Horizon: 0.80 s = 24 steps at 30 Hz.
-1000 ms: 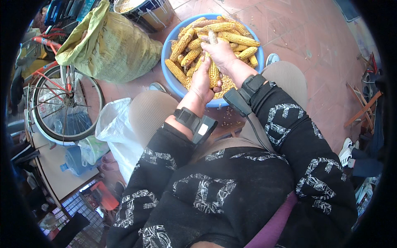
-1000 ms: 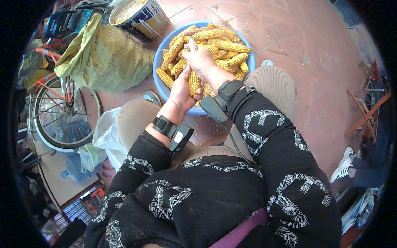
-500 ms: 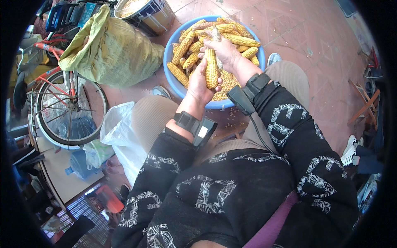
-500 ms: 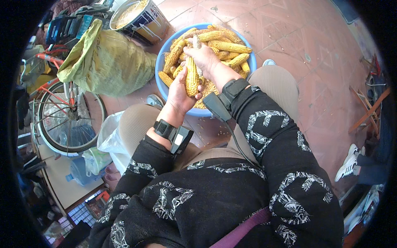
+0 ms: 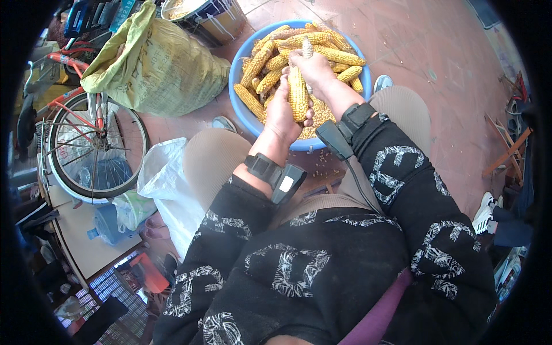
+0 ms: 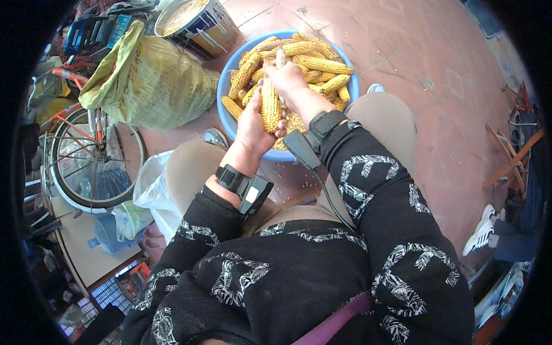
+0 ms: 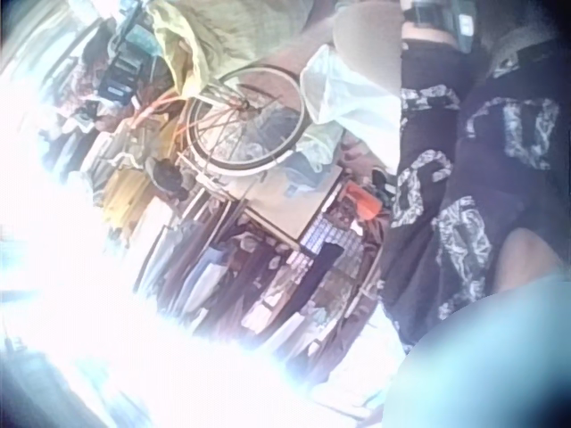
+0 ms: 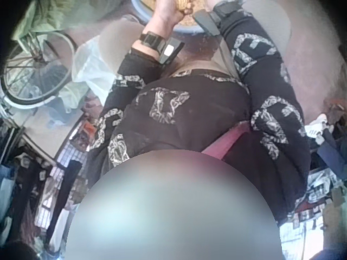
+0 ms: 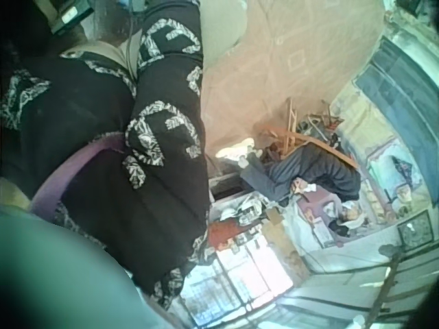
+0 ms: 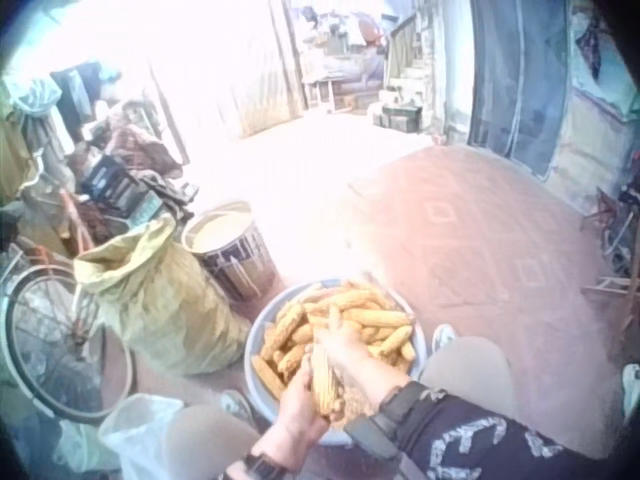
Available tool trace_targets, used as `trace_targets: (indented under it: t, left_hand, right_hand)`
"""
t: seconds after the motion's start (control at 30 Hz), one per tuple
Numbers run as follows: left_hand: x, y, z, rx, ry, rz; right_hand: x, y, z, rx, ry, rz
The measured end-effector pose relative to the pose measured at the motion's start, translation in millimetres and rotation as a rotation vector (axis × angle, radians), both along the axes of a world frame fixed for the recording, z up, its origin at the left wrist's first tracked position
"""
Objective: The person sits and repeatedly shucks dried corn cobs by hand, removing kernels into a blue basin. The person handles multiple cobs one at a time, rotating them to strip kernels until the cob is bare, then places the cob back into the basin.
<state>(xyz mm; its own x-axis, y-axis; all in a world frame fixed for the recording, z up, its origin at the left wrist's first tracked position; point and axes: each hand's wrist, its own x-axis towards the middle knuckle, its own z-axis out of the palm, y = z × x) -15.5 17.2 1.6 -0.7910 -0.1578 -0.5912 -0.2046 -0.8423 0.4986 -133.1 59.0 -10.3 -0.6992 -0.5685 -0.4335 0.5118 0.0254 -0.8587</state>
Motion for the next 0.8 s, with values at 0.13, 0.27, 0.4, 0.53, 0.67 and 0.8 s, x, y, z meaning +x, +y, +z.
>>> trace_targets:
  t: [0.13,0.27,0.4,0.53,0.67,0.8]
  left_hand:
    - [1,4,2,-0.138,-0.003,0.008]
    - [-1,11,0,-0.241,-0.056,-0.04]
    - [0,11,-3,-0.239,-0.083,-0.062]
    - [1,8,-4,-0.096,-0.086,-0.097]
    - [4,3,-2,-0.084,0.002,-0.07]
    - [0,0,2,-0.063,0.003,0.049]
  right_hand:
    - [8,6,14,-0.125,-0.155,0.041]
    - [13,3,15,0.141,0.094,0.036]
    - [9,1,6,0.199,0.216,0.056]
    - [12,-1,1,0.359,0.417,0.015]
    - [9,1,7,0.223,0.228,-0.003]
    - [5,9,14,-0.053,-0.129,0.083]
